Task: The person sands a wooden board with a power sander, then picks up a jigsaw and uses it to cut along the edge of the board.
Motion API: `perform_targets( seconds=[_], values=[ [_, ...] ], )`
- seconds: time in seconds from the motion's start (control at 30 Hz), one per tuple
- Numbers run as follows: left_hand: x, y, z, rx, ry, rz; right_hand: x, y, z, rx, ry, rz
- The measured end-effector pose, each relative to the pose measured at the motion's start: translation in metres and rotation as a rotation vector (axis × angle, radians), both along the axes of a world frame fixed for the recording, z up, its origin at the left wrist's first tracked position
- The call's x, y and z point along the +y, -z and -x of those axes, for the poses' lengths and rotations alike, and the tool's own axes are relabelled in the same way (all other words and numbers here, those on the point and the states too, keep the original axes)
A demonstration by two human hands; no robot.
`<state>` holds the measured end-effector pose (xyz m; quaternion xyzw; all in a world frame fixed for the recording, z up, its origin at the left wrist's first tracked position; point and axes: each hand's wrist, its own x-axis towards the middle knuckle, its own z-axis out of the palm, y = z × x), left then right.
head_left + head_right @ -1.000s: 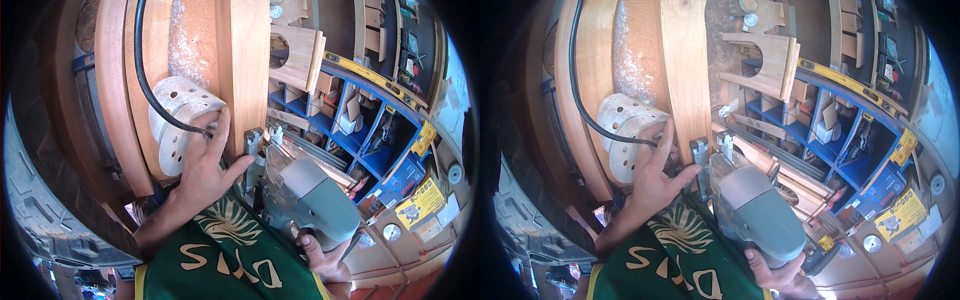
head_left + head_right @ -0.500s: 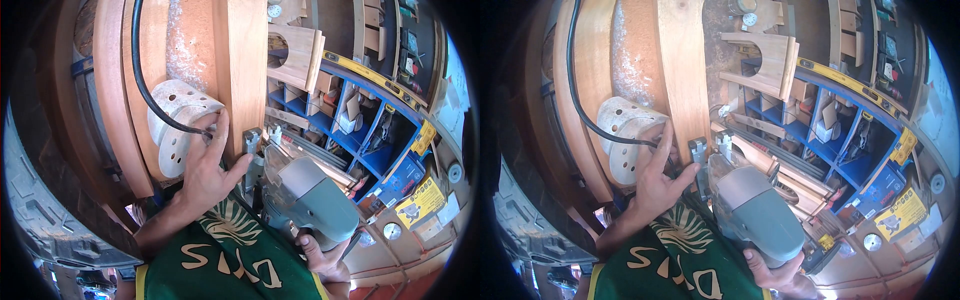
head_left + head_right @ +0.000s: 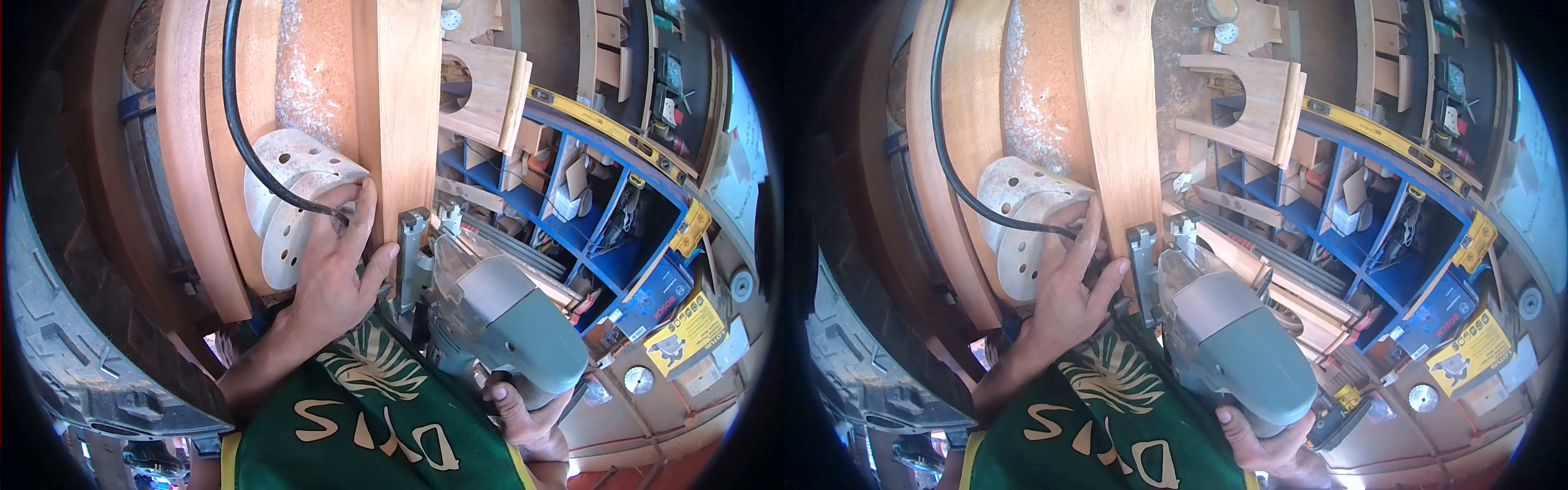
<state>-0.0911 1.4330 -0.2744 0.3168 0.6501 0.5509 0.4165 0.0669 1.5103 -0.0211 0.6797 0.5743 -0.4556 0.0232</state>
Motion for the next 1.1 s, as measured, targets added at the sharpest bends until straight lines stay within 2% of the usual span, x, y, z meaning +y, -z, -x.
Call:
perform_targets(
  seconds=[0.43, 0.53, 1.03, 1.1],
  values=[
    [0.001, 0.0, 0.003, 0.076, 0.004, -0.027, 0.002, -0.001, 0.003, -0.025, 0.006, -0.004],
    [0.0, 0.0, 0.001, 0.007, 0.013, 0.002, 0.004, -0.002, 0.002, -0.036, -0.009, 0.018],
    [-0.003, -0.001, 0.001, -0.008, 0.027, 0.027, -0.001, -0.001, -0.005, -0.022, -0.009, -0.02],
    [-0.003, 0.0, 0.002, -0.001, 0.03, 0.025, -0.003, 0.003, -0.016, -0.022, -0.085, -0.066]
  ],
)
